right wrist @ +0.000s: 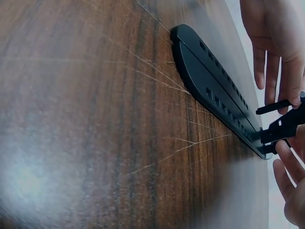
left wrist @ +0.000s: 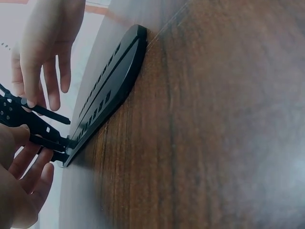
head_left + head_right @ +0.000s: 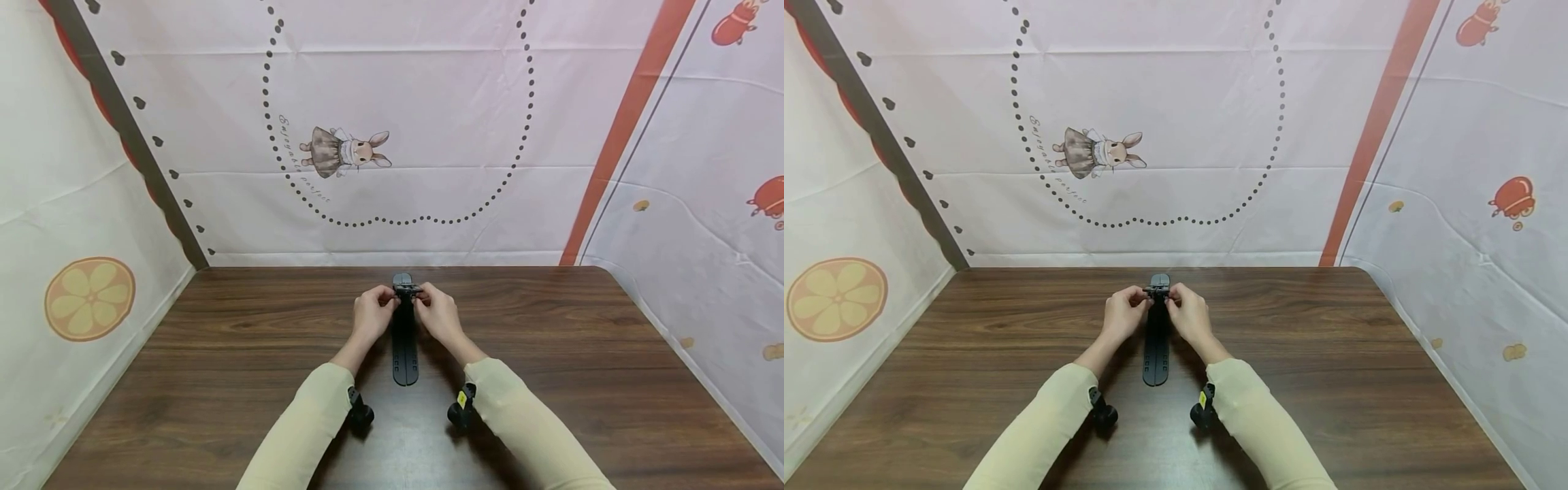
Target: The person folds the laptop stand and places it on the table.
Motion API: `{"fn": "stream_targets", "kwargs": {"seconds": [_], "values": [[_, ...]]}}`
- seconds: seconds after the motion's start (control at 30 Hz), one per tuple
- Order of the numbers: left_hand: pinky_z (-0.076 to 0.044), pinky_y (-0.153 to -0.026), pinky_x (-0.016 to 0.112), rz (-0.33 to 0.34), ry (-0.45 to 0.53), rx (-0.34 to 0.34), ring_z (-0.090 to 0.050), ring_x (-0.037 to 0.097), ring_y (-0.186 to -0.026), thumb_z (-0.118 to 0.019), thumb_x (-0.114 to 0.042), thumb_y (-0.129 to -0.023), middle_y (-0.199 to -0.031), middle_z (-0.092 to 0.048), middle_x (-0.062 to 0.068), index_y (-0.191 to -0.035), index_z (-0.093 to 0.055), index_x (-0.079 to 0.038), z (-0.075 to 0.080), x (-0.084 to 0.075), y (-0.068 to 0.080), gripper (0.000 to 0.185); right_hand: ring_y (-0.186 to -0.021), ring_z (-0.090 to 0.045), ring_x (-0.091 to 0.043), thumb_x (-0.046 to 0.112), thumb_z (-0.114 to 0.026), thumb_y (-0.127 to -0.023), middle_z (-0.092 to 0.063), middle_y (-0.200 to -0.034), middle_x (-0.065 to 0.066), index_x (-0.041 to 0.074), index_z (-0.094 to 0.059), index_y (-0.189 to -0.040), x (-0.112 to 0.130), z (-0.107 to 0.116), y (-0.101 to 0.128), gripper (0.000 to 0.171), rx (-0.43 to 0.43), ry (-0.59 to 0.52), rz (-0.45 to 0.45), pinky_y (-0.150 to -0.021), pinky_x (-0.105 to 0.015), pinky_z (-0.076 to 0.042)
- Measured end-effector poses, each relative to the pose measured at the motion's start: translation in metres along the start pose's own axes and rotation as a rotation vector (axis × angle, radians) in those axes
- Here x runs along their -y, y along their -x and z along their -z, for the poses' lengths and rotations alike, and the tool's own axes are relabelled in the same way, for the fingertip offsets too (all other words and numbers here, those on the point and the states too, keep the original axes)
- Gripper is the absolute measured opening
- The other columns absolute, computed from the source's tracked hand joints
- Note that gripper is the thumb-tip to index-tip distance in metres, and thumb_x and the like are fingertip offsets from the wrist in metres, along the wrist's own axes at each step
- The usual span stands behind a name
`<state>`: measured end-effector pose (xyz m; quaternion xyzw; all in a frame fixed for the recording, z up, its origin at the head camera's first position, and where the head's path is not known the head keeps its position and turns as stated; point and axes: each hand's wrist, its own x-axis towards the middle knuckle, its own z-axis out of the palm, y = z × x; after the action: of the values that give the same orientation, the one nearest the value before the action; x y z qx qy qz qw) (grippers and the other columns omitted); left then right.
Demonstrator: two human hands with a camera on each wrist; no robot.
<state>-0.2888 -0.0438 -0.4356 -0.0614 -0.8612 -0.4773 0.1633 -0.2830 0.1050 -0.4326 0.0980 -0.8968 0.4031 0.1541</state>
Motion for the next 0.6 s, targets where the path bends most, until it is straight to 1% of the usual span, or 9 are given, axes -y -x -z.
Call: {"fn": "stream_targets", "kwargs": {"seconds": [0.13, 0.3, 0.6], "values": [[-0.051, -0.069, 0.033, 0.000, -0.010, -0.005, -0.064, 0.018, -0.077, -0.071, -0.012, -0.080, -0.082, -0.070, 0.004, -0.083, -0.070, -0.009, -0.0004, 0.0007, -0.0018, 0.005, -0.088, -0.067, -0.021, 0.008, -0.062, -0.086, -0.070, -0.094, -0.006, 0.012, -0.062, -0.095, -0.0002, -0.0002, -0.0017, 0.009, -0.005, 0.007, 0.008, -0.076, -0.040, -0.052], [-0.051, -0.070, 0.033, 0.010, -0.003, -0.010, -0.065, 0.018, -0.078, -0.071, -0.013, -0.080, -0.083, -0.071, 0.004, -0.082, -0.069, -0.009, -0.0008, 0.0011, -0.0033, 0.005, -0.086, -0.067, -0.022, 0.011, -0.064, -0.085, -0.071, -0.092, -0.006, 0.012, -0.060, -0.090, -0.0007, -0.0001, -0.0031, 0.006, -0.016, 0.026, 0.000, -0.074, -0.040, -0.052], [-0.053, -0.066, 0.030, 0.035, 0.005, -0.013, -0.067, 0.016, -0.079, -0.071, -0.015, -0.080, -0.084, -0.071, 0.002, -0.083, -0.070, -0.012, -0.0012, 0.0017, -0.0059, 0.004, -0.079, -0.066, -0.020, 0.012, -0.066, -0.084, -0.070, -0.087, -0.005, 0.012, -0.061, -0.086, -0.0016, -0.0011, -0.0063, 0.005, -0.054, 0.040, -0.005, -0.070, -0.038, -0.051]]}}
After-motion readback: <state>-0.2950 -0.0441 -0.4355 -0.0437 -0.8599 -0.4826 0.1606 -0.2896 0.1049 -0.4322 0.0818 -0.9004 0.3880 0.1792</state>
